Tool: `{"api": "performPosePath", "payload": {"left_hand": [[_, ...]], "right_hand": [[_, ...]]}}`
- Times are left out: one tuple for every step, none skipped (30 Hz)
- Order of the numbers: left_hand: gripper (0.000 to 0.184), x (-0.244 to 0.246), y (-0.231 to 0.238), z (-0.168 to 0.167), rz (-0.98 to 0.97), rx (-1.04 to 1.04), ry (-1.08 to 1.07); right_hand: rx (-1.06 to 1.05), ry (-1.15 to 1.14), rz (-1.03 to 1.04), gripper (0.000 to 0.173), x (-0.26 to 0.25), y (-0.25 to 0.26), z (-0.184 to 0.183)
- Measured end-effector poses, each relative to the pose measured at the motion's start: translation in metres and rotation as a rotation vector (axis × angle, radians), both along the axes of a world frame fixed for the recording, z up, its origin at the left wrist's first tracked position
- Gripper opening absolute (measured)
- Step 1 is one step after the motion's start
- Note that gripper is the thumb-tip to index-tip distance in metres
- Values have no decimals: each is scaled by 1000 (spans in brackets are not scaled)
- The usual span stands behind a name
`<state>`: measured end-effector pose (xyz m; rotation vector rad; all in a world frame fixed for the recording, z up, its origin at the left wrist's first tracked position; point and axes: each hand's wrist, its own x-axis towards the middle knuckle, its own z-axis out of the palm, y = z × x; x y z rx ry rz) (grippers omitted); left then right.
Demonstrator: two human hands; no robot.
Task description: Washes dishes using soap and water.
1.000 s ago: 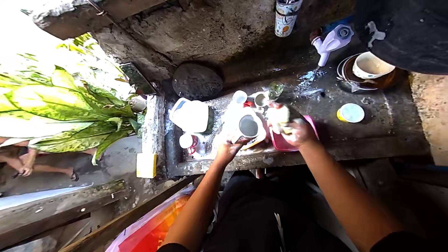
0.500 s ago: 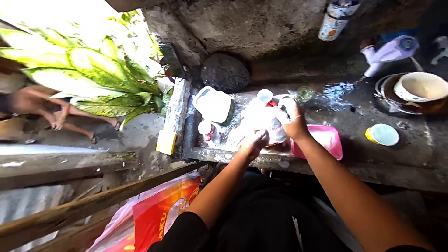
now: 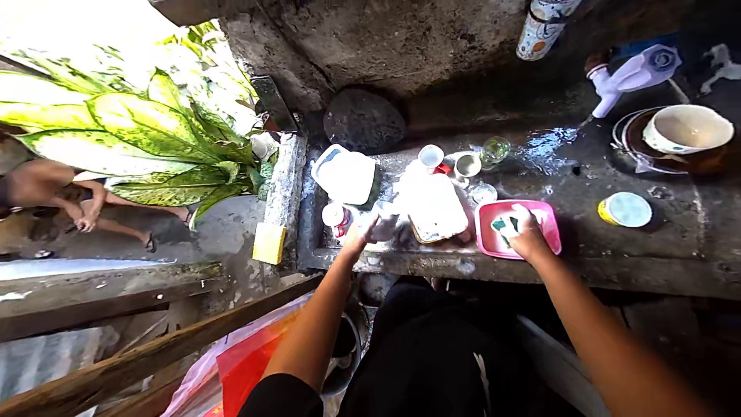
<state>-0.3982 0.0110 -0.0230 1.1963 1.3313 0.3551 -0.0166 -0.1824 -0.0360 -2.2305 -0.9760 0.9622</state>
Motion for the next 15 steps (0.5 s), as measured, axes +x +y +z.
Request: {"api": "performPosePath", "payload": {"left_hand": [[52, -6, 2, -9, -48, 43, 66], [54, -10, 4, -20, -90, 89, 105], [54, -11, 5, -30, -125, 141, 114], [51, -13, 7, -36, -147, 192, 110], [47, -15, 8, -40, -168, 234, 111], [44, -18, 9, -42, -207, 275, 136], [42, -22, 11, -41, -270, 322, 202], [40, -26, 13, -37, -342, 372, 315], [40, -29, 15, -31, -397, 414, 445], [40, -32, 18, -24, -428, 421, 569], [40, -35, 20, -18, -439, 412, 664], [40, -38, 21, -13, -449, 383, 741], [41, -40, 22, -9, -467, 334, 799], [41, -40, 23, -8, -473, 287, 838], [39, -39, 24, -7, -472, 242, 869]], "right_hand": [[24, -27, -8, 71, 4, -12, -9], [43, -43, 11, 73, 6, -20, -15], [20, -74, 65, 71, 9, -25, -19], [-26, -117, 144, 63, 10, -26, -21], [-83, -168, 238, 50, 11, -26, -23], [-119, -218, 322, 39, 11, -24, -24], [-131, -254, 389, 33, 10, -23, -23], [-138, -267, 449, 32, 8, -20, -19], [-170, -257, 520, 33, 8, -17, -17], [-227, -235, 606, 36, 9, -13, -16], [-321, -219, 698, 38, 9, -7, -17], [-422, -225, 775, 39, 7, -2, -16], [-508, -236, 825, 40, 6, 5, -13], [-566, -241, 834, 40, 6, 12, -8], [-608, -253, 805, 41, 5, 19, -3]]}}
